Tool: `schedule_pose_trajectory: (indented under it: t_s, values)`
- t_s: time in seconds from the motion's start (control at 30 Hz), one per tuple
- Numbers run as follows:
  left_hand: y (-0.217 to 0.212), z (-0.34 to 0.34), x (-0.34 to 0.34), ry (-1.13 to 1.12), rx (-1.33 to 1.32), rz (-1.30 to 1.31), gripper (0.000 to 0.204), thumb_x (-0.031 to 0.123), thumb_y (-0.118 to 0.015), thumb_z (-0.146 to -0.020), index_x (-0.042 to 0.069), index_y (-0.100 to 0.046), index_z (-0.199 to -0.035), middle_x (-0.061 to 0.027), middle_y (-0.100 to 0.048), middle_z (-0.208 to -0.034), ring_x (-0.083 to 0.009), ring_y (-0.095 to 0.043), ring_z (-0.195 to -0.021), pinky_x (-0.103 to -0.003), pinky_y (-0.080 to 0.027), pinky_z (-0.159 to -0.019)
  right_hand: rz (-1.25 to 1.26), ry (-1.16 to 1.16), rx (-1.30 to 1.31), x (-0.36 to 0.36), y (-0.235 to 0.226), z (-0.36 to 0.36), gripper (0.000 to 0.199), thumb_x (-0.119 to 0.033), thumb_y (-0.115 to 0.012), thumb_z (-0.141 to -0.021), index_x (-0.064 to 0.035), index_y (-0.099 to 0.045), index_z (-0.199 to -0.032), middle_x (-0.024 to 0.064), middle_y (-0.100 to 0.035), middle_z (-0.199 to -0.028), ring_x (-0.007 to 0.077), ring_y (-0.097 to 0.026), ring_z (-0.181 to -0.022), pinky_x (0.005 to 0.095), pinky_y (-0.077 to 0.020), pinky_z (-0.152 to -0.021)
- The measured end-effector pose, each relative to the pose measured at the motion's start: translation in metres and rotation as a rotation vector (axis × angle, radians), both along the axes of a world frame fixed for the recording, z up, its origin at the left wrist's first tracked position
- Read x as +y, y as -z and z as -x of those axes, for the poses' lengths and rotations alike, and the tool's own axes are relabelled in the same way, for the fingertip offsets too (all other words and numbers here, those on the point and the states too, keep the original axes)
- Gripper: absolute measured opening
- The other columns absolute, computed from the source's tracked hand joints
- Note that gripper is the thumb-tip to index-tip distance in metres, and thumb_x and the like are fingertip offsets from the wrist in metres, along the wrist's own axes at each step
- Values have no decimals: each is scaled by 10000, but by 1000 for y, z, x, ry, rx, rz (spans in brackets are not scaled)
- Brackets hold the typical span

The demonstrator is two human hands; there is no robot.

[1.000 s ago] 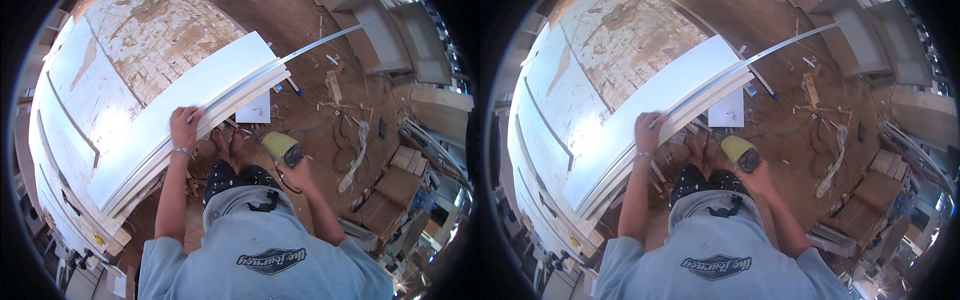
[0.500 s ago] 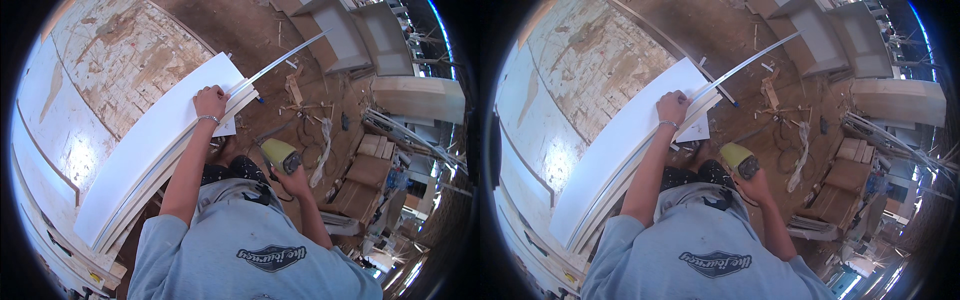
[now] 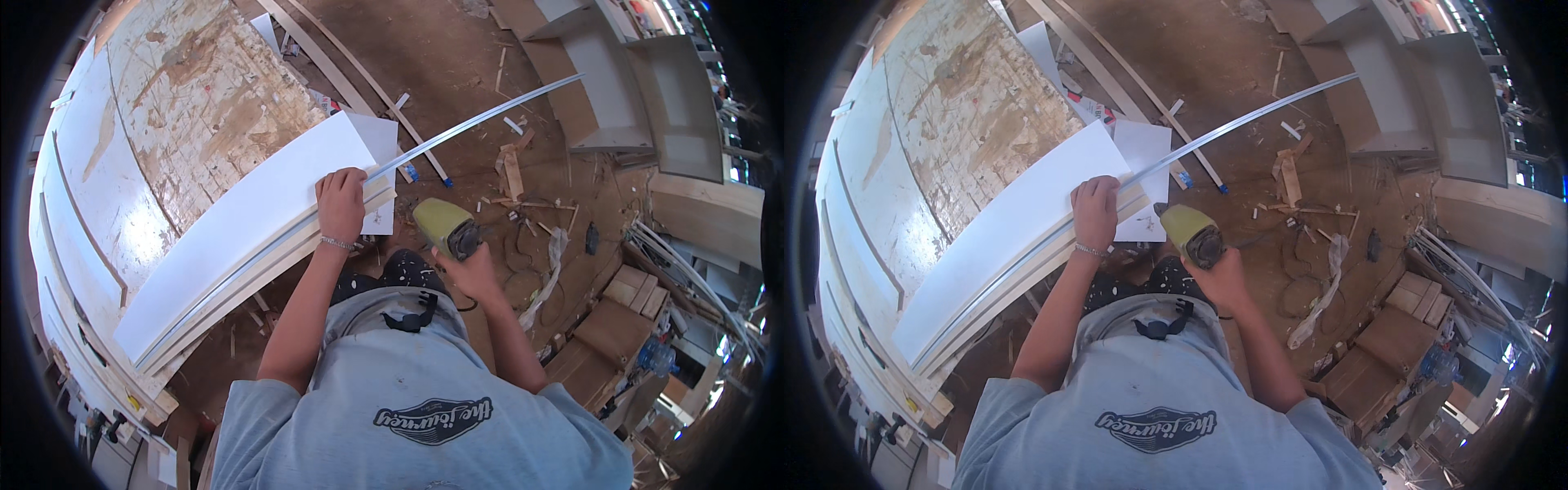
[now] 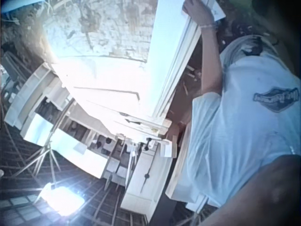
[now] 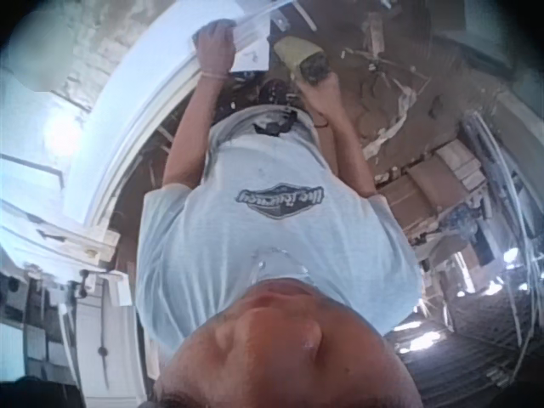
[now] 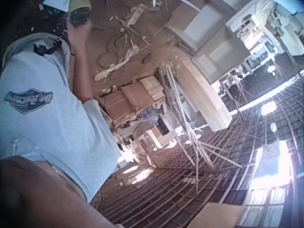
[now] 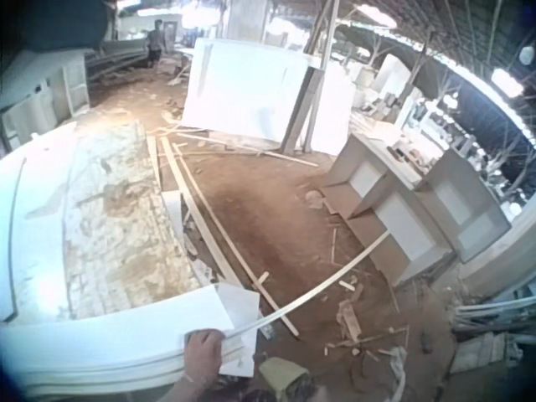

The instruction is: The person uses a nail gun and a power drill to assemble wooden components, picking up screws and positioning boards on a workbench.

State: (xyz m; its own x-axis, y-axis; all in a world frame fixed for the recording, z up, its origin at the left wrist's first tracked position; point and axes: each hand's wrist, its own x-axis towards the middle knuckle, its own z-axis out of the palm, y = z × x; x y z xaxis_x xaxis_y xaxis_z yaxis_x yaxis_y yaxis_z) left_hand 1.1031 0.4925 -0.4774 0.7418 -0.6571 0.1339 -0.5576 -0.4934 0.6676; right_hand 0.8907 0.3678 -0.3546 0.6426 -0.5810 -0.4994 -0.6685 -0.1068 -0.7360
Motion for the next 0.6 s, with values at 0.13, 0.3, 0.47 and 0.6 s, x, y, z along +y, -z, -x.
schedule_pose_trajectory:
  t_s: [0.13,0.3,0.47,0.6]
  values:
    - [-18,13,2,155,-143,-30,390,266,-698,-865,100,-627,-1211,-98,-602,-1248,-281,-536,-1204,-442,-391,-1022,6,-53,-39,-34,-2,-6,411,-183,-747,-838,39,-630,-1163,142,-717,-1059,221,-688,-971,353,-519,-858]
    - [-30,18,9,238,-281,-190,671,309,-767,-798,98,-519,-1384,-134,-478,-1422,-335,-465,-1296,-476,-382,-1057,41,-137,18,-54,-2,-17,350,-193,-743,-839,39,-660,-1087,141,-724,-943,211,-697,-872,352,-531,-784]
    - [-9,25,12,230,-281,-244,740,334,-756,-808,99,-450,-1440,-149,-459,-1422,-343,-437,-1308,-484,-368,-1073,58,-155,39,-56,-10,-45,293,-220,-737,-832,30,-684,-973,132,-691,-801,214,-663,-741,353,-521,-683]
    - [-6,24,15,250,-301,-235,721,319,-731,-831,97,-431,-1447,-155,-456,-1418,-346,-444,-1293,-478,-369,-1073,89,-164,132,-62,-5,-67,363,-273,-736,-800,11,-710,-1025,213,-724,-956,343,-705,-953,407,-532,-835]
